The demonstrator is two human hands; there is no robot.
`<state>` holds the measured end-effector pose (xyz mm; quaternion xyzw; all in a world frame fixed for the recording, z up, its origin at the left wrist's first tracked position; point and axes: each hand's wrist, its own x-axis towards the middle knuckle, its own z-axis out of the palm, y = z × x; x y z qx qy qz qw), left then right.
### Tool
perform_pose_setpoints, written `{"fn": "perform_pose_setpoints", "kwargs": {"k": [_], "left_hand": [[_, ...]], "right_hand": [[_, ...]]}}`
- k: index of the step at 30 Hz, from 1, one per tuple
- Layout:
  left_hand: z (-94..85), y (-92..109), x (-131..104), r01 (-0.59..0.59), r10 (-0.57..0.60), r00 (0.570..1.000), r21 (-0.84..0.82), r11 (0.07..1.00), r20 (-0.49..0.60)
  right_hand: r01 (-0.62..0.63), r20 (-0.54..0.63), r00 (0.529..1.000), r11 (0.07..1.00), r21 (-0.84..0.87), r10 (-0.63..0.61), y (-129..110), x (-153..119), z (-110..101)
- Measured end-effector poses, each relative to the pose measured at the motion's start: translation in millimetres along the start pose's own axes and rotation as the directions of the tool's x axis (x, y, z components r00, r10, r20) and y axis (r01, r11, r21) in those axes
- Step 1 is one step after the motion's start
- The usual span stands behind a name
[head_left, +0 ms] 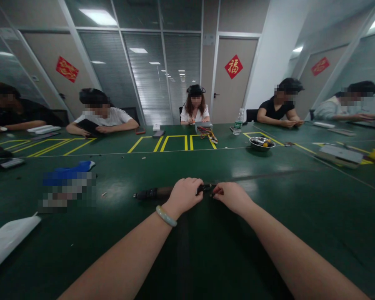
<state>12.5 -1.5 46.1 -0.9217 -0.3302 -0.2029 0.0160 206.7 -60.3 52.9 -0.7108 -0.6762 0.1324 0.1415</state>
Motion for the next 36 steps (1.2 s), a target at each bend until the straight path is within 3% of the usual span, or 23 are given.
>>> {"fn": "perform_pose_setpoints", "kwargs": {"k": [8,14,20,28,36], "left_hand": [[9.5,6,3,0.011,-0.012,1.000,0.062,0.998,0.016],[5.2,-1,1,-0.093,0.095,0.994,-0.034,0.995,0.049],[5.8,-1,2,-0.085,0.087,0.995,-0.046,0.995,0.041],[4.4,0,0,-0.096,0.098,0.995,-0.066,0.993,0.022],[1.1,2,1,-0.070,0.072,0.996,-0.058,0.996,0.042]], "right_hand": [[0.086,-0.048,0.994,0.978,-0.190,-0.097,-4,-2,-4],[0.153,-0.078,0.983,0.979,-0.133,-0.164,2,0,-7],[0.214,-0.061,0.973,0.971,-0.104,-0.221,6,4,-2],[0.258,-0.172,0.947,0.961,-0.097,-0.272,8,5,2],[0.272,-0.159,0.945,0.957,-0.102,-0.286,3,4,3]]}}
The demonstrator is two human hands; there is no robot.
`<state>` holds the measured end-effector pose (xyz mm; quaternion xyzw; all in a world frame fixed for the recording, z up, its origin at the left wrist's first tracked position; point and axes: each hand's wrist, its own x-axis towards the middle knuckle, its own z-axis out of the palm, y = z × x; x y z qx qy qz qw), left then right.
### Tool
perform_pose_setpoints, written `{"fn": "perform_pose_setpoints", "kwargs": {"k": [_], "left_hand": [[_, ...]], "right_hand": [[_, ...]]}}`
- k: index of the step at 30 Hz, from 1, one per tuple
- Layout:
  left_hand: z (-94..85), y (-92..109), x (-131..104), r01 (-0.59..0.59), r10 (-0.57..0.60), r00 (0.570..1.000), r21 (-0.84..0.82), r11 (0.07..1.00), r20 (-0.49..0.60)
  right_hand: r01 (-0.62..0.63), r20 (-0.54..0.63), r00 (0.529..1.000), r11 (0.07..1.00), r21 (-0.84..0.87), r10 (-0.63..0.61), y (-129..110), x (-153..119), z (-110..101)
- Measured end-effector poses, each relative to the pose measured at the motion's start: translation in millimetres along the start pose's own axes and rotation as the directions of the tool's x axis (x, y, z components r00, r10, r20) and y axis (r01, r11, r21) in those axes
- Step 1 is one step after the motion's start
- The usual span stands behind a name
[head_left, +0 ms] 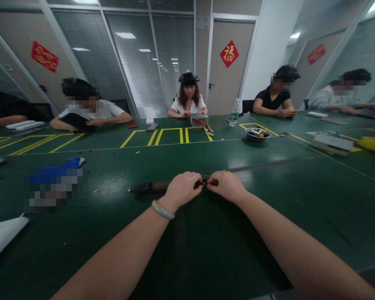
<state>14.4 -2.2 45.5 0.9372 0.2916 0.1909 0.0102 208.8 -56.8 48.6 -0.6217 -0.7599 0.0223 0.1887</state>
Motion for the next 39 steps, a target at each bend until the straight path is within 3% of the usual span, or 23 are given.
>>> {"fn": "perform_pose_setpoints", "kwargs": {"k": [22,39], "left_hand": [[1.2,0,0,0.020,-0.020,1.000,0.009,1.000,0.006],[4.0,1,0,0.054,-0.054,0.998,0.005,0.999,-0.015]], "right_hand": [[-0.010,-0.016,1.000,1.000,0.006,0.010,-2,1,5],[0.159,-0.067,0.983,0.976,-0.151,-0.170,-4,4,9]]}}
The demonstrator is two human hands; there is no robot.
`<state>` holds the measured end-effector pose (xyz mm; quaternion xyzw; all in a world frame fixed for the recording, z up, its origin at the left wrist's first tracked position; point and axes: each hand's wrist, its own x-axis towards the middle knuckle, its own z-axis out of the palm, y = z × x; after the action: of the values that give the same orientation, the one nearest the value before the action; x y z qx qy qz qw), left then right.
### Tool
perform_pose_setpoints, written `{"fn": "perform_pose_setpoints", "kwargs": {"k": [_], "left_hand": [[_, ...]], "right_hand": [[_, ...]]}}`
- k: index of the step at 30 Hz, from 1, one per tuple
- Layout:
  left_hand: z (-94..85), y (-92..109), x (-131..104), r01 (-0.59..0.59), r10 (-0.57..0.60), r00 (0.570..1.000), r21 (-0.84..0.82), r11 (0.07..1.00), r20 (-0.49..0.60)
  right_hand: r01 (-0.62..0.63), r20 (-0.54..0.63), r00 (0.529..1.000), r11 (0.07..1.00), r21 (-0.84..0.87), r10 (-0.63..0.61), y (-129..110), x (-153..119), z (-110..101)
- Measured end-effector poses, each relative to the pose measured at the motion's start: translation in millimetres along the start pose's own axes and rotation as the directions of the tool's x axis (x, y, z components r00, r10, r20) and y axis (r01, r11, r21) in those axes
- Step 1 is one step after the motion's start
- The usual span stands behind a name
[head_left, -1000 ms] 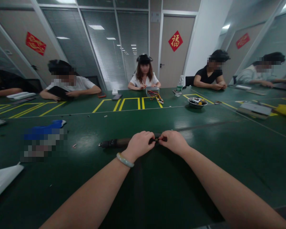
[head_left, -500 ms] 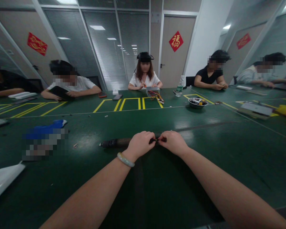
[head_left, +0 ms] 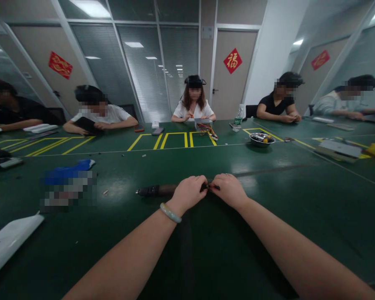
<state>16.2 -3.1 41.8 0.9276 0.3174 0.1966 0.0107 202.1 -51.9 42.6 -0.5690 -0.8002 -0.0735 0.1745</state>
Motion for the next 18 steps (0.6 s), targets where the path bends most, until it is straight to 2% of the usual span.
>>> {"fn": "perform_pose_setpoints", "kwargs": {"k": [4,9,18], "left_hand": [[-4.6,2.5,-0.8,0.009,-0.009,1.000,0.020,1.000,0.013],[-9.6,5.3,-1.9,0.020,-0.021,1.000,0.024,1.000,0.023],[-10.6,3.4,-4.9,0.018,-0.021,0.992,-0.026,1.000,-0.120]], "right_hand": [[-0.025,0.007,1.000,0.997,0.068,0.025,-0.4,1.0,2.5],[-0.118,0.139,0.984,0.991,0.059,0.109,-1.6,5.4,4.5],[-0.017,0.124,0.992,1.000,-0.008,0.018,1.3,7.6,3.5]]}}
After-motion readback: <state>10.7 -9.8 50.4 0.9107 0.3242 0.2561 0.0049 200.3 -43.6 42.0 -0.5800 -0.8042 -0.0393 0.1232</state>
